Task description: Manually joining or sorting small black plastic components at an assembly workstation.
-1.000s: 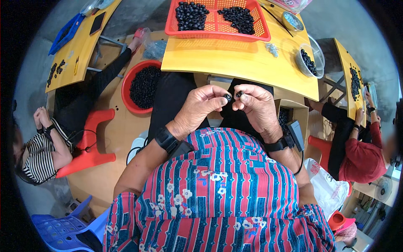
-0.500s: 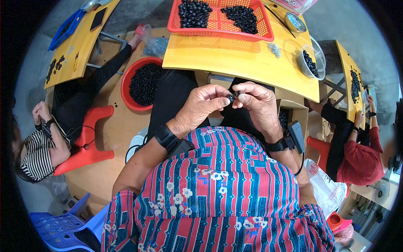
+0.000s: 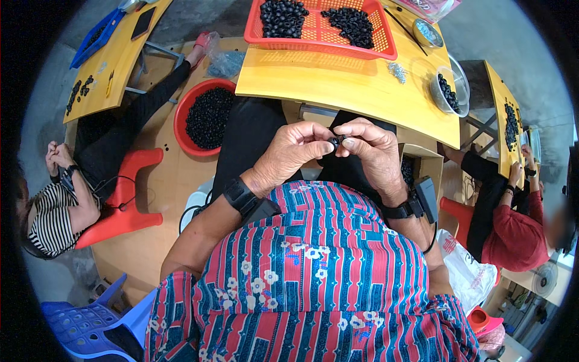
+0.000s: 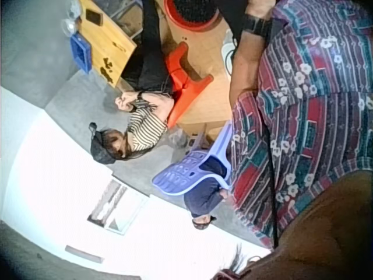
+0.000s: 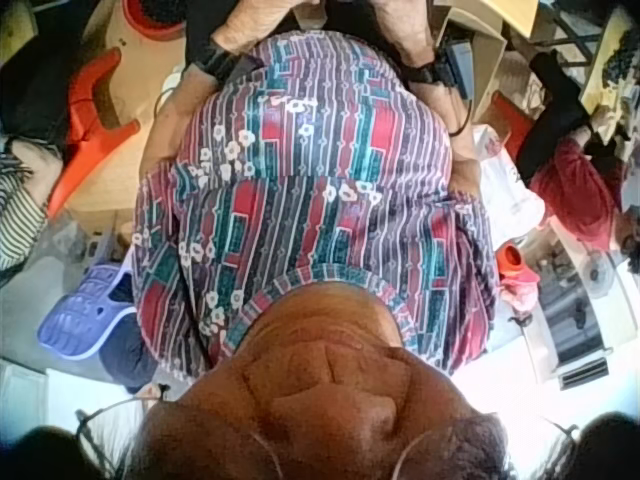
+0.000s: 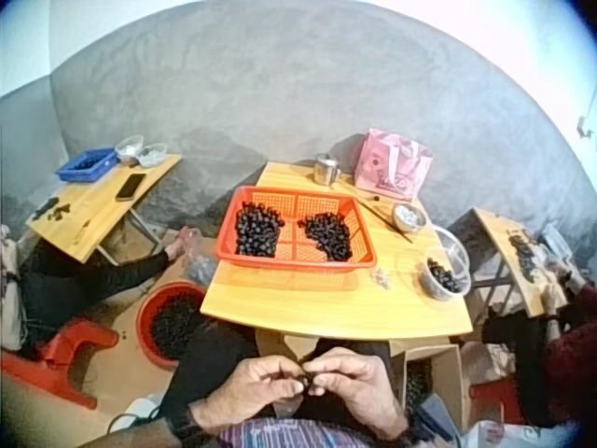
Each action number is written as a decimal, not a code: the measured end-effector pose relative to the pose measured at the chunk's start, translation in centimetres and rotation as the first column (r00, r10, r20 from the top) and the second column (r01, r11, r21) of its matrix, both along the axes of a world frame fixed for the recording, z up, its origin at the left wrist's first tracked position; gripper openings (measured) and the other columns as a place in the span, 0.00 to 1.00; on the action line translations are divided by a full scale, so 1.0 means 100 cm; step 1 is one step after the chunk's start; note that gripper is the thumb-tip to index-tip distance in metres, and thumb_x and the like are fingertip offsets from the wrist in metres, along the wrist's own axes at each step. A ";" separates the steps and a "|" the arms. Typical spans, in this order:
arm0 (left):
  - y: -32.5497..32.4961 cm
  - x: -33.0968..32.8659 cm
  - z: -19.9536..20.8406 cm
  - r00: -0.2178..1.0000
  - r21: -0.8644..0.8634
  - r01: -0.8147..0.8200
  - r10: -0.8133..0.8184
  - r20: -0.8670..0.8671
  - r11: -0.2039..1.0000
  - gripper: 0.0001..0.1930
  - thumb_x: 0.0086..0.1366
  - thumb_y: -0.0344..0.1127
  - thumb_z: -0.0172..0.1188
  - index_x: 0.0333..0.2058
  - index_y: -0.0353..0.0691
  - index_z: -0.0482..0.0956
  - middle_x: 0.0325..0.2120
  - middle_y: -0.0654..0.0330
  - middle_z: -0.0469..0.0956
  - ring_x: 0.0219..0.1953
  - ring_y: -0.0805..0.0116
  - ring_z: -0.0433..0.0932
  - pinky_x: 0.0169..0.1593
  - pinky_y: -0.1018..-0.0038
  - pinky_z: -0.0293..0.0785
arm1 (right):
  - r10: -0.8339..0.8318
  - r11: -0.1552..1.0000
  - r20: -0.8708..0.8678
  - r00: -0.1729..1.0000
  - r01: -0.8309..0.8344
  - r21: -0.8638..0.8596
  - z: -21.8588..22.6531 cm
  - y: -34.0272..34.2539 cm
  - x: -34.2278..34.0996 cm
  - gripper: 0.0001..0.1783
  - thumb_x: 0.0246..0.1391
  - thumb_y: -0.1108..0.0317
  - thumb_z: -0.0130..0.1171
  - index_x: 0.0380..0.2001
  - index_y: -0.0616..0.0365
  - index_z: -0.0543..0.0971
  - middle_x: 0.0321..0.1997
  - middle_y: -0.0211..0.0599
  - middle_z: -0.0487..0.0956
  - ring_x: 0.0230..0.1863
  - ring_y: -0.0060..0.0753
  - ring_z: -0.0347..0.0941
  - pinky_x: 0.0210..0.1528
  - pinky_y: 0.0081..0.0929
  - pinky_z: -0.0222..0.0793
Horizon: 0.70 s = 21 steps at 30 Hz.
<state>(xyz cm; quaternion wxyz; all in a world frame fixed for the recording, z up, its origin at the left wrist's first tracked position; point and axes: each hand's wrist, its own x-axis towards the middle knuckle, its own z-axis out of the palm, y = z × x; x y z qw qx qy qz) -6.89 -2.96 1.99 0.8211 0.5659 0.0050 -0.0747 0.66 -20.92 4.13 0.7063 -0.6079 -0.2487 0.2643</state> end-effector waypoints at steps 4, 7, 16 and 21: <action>-0.001 0.000 0.000 1.000 0.008 -0.003 0.003 -0.017 1.000 0.07 0.61 0.34 0.60 0.35 0.38 0.76 0.27 0.70 0.72 0.31 0.83 0.69 0.38 0.83 0.68 | 0.019 1.000 0.021 1.000 -0.019 -0.011 0.001 -0.001 0.001 0.10 0.53 0.81 0.54 0.39 0.66 0.80 0.34 0.33 0.74 0.31 0.20 0.72 0.36 0.16 0.70; 0.000 0.000 -0.003 1.000 0.025 -0.006 0.006 -0.021 1.000 0.07 0.61 0.34 0.60 0.35 0.38 0.76 0.27 0.70 0.72 0.31 0.83 0.69 0.37 0.84 0.68 | 0.029 1.000 0.047 0.998 -0.029 -0.005 0.005 0.001 0.000 0.10 0.52 0.81 0.54 0.38 0.65 0.80 0.33 0.33 0.73 0.31 0.20 0.72 0.35 0.16 0.69; 0.000 0.000 -0.005 0.999 0.006 -0.005 0.005 -0.034 1.000 0.07 0.61 0.34 0.61 0.35 0.38 0.76 0.27 0.71 0.72 0.31 0.84 0.69 0.37 0.84 0.68 | 0.057 0.998 0.055 0.997 -0.055 -0.041 0.004 0.001 0.002 0.11 0.51 0.81 0.55 0.38 0.63 0.80 0.32 0.32 0.73 0.30 0.19 0.71 0.35 0.15 0.69; 0.001 -0.001 -0.007 1.000 0.006 -0.014 0.014 -0.027 1.000 0.07 0.61 0.35 0.61 0.34 0.38 0.77 0.26 0.71 0.72 0.30 0.84 0.68 0.36 0.84 0.67 | 0.035 0.996 0.132 0.991 -0.024 -0.086 0.001 0.003 0.000 0.11 0.51 0.81 0.56 0.38 0.63 0.81 0.33 0.32 0.73 0.29 0.19 0.72 0.33 0.14 0.70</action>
